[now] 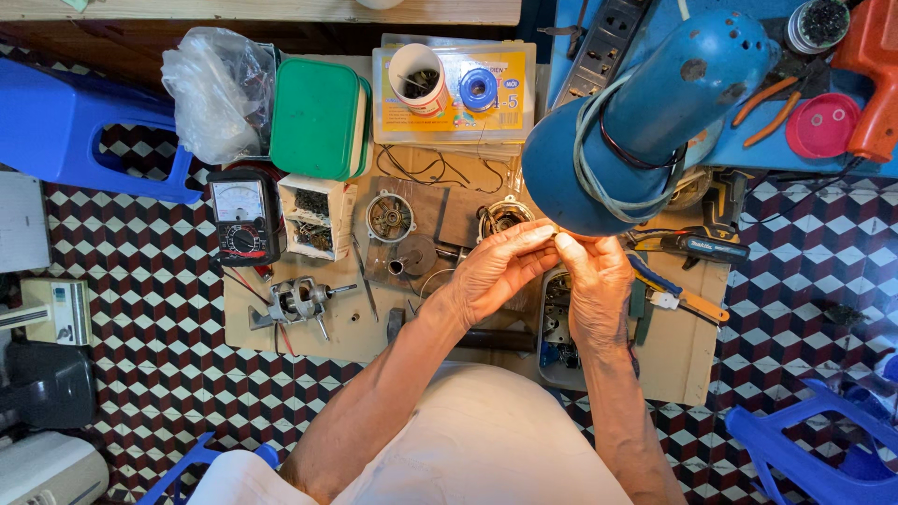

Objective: The person works on a disassembled electrical component, likely a fan motor, using a hammer and screwdriver to adjust internal parts. They also use a pen to mark a small metal piece before placing it into the assembly.

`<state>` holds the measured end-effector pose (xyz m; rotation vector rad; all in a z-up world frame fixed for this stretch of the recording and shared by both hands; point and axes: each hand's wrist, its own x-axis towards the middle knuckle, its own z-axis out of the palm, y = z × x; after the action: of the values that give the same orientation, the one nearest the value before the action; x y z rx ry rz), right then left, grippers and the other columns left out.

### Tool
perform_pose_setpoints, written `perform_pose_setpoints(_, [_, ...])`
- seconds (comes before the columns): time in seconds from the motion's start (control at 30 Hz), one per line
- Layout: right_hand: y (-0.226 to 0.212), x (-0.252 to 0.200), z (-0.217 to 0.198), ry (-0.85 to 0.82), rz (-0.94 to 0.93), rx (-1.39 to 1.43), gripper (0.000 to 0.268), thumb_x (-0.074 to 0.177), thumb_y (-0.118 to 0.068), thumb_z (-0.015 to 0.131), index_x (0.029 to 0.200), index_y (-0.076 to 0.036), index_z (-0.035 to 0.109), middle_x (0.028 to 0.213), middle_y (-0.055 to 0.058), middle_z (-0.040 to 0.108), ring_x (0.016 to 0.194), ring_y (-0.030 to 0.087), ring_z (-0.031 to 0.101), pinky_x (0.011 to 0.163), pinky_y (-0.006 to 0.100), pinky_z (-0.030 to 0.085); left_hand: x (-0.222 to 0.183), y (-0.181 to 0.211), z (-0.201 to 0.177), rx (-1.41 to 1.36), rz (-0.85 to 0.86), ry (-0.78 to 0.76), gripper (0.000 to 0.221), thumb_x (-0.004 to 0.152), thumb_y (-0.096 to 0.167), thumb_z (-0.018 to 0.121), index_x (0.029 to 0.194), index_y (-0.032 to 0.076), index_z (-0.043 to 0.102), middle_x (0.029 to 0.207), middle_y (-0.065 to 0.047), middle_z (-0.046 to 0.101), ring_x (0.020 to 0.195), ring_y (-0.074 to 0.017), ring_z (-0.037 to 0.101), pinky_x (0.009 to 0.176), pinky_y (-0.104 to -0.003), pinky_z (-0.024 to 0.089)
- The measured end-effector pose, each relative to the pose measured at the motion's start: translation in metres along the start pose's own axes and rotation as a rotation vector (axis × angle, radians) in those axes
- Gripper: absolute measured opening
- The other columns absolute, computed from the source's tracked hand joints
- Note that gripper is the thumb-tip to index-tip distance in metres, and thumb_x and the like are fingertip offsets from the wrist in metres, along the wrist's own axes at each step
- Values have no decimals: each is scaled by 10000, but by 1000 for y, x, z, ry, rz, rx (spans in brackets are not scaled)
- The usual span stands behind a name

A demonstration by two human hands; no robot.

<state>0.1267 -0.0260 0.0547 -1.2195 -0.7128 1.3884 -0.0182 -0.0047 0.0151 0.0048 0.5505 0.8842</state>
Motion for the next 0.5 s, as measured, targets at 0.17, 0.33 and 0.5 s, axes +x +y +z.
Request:
perform_pose_setpoints(0.17, [5, -1, -5, -5, 9, -25, 203, 981, -27, 658, 1181, -2, 647, 1175, 89, 714, 1076, 131, 670, 1010, 286, 523, -3, 1, -2, 27, -8, 15, 279, 1019, 86, 644, 1275, -25, 640, 1243, -116, 663, 1160, -204, 647, 1077, -349, 523])
perform_pose_setpoints(0.33, [12, -1, -7, 29, 16, -38, 176, 980, -18, 682, 1152, 2, 652, 1160, 92, 710, 1075, 131, 669, 1002, 279, 525, -7, 3, 0, 52, 4, 5, 298, 1005, 99, 655, 1275, -26, 647, 1241, -108, 677, 1143, -187, 656, 1054, -328, 534])
perform_pose_setpoints(0.5, [8, -6, -3, -12, -40, -57, 154, 986, -17, 677, 1137, -5, 648, 1190, 92, 706, 1113, 124, 666, 1032, 280, 531, -15, 8, 3, 127, 21, 11, 325, 1007, 123, 675, 1303, -11, 656, 1222, -84, 694, 1096, -154, 663, 1018, -297, 538])
